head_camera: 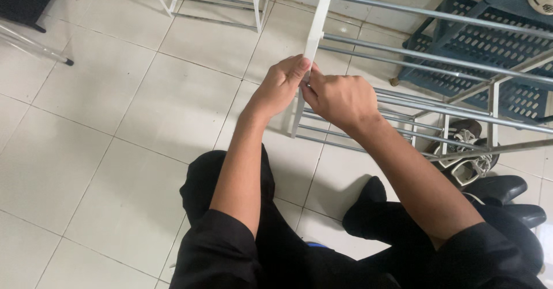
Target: The person removes several pairs of shoes from a white metal shoe rack and places them on the floor. Then they disassemble the rack by removing metal rods and white plastic side frames, laying the parts on the floor.
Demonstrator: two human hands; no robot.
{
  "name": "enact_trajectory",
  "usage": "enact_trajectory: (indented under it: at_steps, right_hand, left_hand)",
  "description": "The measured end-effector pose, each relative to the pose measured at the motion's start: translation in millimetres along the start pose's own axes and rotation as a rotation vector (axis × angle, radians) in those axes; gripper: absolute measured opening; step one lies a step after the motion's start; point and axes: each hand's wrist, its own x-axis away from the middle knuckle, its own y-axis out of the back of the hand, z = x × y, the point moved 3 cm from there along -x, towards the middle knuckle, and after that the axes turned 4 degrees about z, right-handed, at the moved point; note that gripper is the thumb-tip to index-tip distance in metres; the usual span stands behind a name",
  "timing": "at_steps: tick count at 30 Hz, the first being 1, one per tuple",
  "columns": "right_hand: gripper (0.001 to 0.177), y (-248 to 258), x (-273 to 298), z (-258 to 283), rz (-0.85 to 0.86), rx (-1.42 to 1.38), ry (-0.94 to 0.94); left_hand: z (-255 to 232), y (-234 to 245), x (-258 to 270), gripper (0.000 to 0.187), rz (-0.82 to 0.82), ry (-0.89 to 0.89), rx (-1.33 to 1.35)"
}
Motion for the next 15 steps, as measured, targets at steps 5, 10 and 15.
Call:
enact_trajectory:
  at_steps: [5, 10, 15]
  right_hand:
    - [0.035, -9.0, 2.9, -2.1, 0.008, -0.003, 0.003]
    - [0.040, -3.3, 8.8, -0.9, 0.019, -0.034, -0.008]
    - [0.046, 5.2, 30.6, -23.0, 0.161, 0.082, -0.086]
  left_hand:
    - [0.1, -4.4, 0.6, 0.064, -0.053, -0.008, 0.006]
    - [-7.9, -9.9, 4.2, 0.063, -0.141, 0.013, -0.102]
    - [-13.3, -19.5, 7.7, 0.066, -0.262, 0.053, -0.298]
